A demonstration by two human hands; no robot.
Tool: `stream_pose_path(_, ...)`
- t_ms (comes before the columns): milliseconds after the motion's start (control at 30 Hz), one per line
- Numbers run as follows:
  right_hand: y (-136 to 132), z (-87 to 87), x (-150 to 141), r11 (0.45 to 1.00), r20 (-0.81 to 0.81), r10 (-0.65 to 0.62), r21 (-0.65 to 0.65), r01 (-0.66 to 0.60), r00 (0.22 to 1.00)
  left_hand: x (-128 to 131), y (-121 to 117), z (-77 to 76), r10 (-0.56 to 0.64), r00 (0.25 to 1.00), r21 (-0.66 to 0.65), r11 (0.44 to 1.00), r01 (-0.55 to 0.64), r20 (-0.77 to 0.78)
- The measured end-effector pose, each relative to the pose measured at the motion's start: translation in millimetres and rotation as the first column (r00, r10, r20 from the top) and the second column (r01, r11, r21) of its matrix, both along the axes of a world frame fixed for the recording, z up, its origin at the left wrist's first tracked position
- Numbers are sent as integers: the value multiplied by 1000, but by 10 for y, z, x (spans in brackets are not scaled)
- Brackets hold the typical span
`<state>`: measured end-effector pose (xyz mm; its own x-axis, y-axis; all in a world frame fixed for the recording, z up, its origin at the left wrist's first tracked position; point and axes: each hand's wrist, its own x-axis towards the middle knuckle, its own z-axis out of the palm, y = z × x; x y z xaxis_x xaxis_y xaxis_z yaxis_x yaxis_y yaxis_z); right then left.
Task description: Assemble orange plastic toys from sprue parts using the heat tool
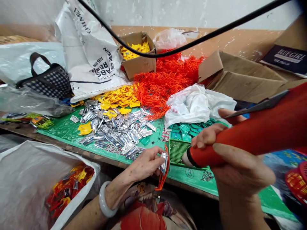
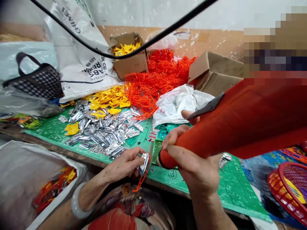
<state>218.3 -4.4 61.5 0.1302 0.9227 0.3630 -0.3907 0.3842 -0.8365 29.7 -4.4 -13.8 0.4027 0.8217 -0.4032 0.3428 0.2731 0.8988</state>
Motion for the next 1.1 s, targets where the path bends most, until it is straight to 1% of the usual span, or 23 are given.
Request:
stream_pose_path(67,-37,-1,-98,997,10,70,-15,-70,997,-1,8,7,-11,1000,13,1000,11,11)
stream_pose_path(133,-46,-18,-178,995,39,92,-36,-91,995,2,15,14,-11,1000,27,1000,10,24)
stream_pose_path(233,-34,-47,-246,995,103,78,-69,-71,992,11,17,31,-7,1000,46,999,6,14)
stream_pose_path(333,-24,-67,-264,994,132,66,-99,-53,989,20,9,50,-10,1000,70,997,11,-12)
stream_pose_path(467,-26,-72,-276,993,157,89,-92,-75,984,27,-4,51,-10,1000,81,997,12,-25)
stream_pose_path(600,-37,-62,-309,991,130,111,-95,-99,985,33,-18,28,0,1000,105,994,2,-20)
stream_pose_path(800,-51,-81,-343,994,131,81,-87,-70,988,28,-36,0,-4,1000,128,992,6,-13)
stream_pose_path(967,-34,-112,-357,991,137,65,-126,-48,988,17,-24,-58,-24,1000,136,990,23,9)
stream_pose_path(1100,-31,-99,-371,988,135,69,-146,-49,988,17,-12,-79,-17,1000,128,992,14,20)
